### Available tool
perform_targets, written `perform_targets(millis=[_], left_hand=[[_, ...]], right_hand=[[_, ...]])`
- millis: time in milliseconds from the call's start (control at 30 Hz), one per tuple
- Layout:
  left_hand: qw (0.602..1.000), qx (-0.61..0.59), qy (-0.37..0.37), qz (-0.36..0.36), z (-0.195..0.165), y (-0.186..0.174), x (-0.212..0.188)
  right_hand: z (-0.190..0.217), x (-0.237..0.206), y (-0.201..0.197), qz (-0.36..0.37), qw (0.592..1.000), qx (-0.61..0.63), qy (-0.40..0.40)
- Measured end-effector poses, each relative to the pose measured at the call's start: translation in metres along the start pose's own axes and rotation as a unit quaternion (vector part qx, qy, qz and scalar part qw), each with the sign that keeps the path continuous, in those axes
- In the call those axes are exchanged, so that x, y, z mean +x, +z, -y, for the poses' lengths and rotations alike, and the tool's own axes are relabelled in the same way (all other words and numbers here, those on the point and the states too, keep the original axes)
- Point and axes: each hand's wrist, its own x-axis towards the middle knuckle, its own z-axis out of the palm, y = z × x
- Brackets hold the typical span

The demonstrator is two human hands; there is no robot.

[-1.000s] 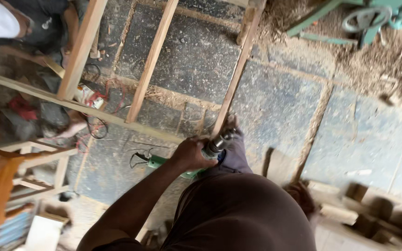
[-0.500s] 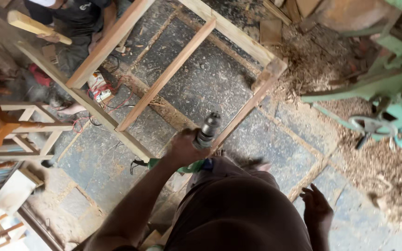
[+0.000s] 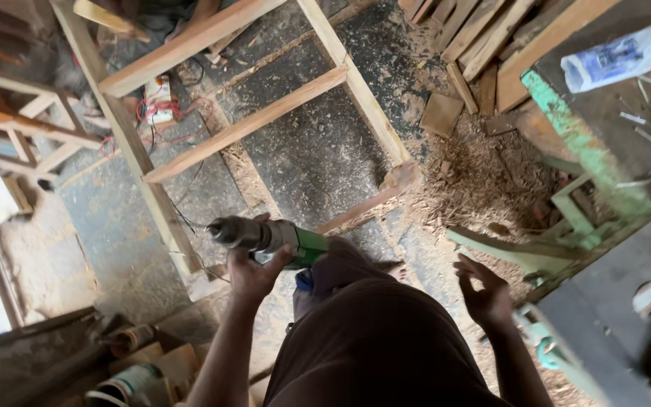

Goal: The person retrieves metal fasteners from a storage box, then uses a hammer to drive a nail into a wooden frame. They then use a power drill to fasten screws into the wooden structure.

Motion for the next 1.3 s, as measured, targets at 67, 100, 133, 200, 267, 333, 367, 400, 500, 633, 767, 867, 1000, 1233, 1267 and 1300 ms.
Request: perform_targets(millis=[67,100,133,200,267,333,367,400,500,633,767,867,1000,1233,1267,1300], left_hand=[[0.996,-0.059,-0.038,-0.051,0.002,0.020,-0.016],[0.990,-0.097,-0.055,-0.086,0.007,0.030,-0.022],[0.981,-0.135,-0.071,-0.121,0.014,0.039,-0.024],[0.958,-0.188,-0.096,-0.196,0.030,0.054,-0.027],[0.924,-0.257,-0.094,-0.269,0.049,0.067,-0.025],[0.877,-0.342,-0.072,-0.331,0.066,0.076,-0.020],[0.857,-0.362,-0.098,-0.355,0.073,0.079,-0.017],[0.834,-0.381,-0.124,-0.379,0.078,0.081,-0.015],[0.802,-0.406,-0.119,-0.422,0.086,0.077,-0.009],[0.778,-0.466,-0.069,-0.415,0.075,0.069,-0.006],[0.775,-0.486,-0.038,-0.403,0.049,0.076,0.004],[0.759,-0.487,-0.024,-0.431,0.029,0.088,0.016],[0.745,-0.450,-0.011,-0.493,0.016,0.108,0.033],[0.688,-0.389,-0.033,-0.612,-0.007,0.161,0.110],[0.680,-0.366,-0.052,-0.633,-0.019,0.172,0.124],[0.672,-0.343,-0.068,-0.653,-0.030,0.180,0.143]], right_hand=[[0.012,0.032,-0.001,0.043,0.993,0.005,-0.109],[0.020,0.051,-0.001,0.062,0.984,0.007,-0.166],[0.030,0.070,-0.001,0.100,0.982,-0.019,-0.157],[0.049,0.106,0.001,0.178,0.973,-0.070,-0.127],[0.068,0.139,-0.001,0.251,0.962,-0.070,-0.075],[0.085,0.165,-0.011,0.271,0.957,-0.059,-0.083],[0.091,0.178,-0.021,0.255,0.958,-0.053,-0.121],[0.097,0.188,-0.032,0.240,0.956,-0.048,-0.159],[0.114,0.220,-0.045,0.258,0.955,-0.086,-0.117],[0.132,0.258,-0.027,0.290,0.926,-0.124,-0.208],[0.158,0.294,0.019,0.369,0.862,-0.109,-0.330],[0.185,0.320,0.047,0.445,0.814,-0.063,-0.369],[0.224,0.358,0.090,0.515,0.750,-0.118,-0.398],[0.269,0.456,0.170,0.671,0.616,-0.238,-0.337],[0.270,0.471,0.178,0.693,0.590,-0.248,-0.330],[0.272,0.489,0.187,0.712,0.565,-0.257,-0.328]])
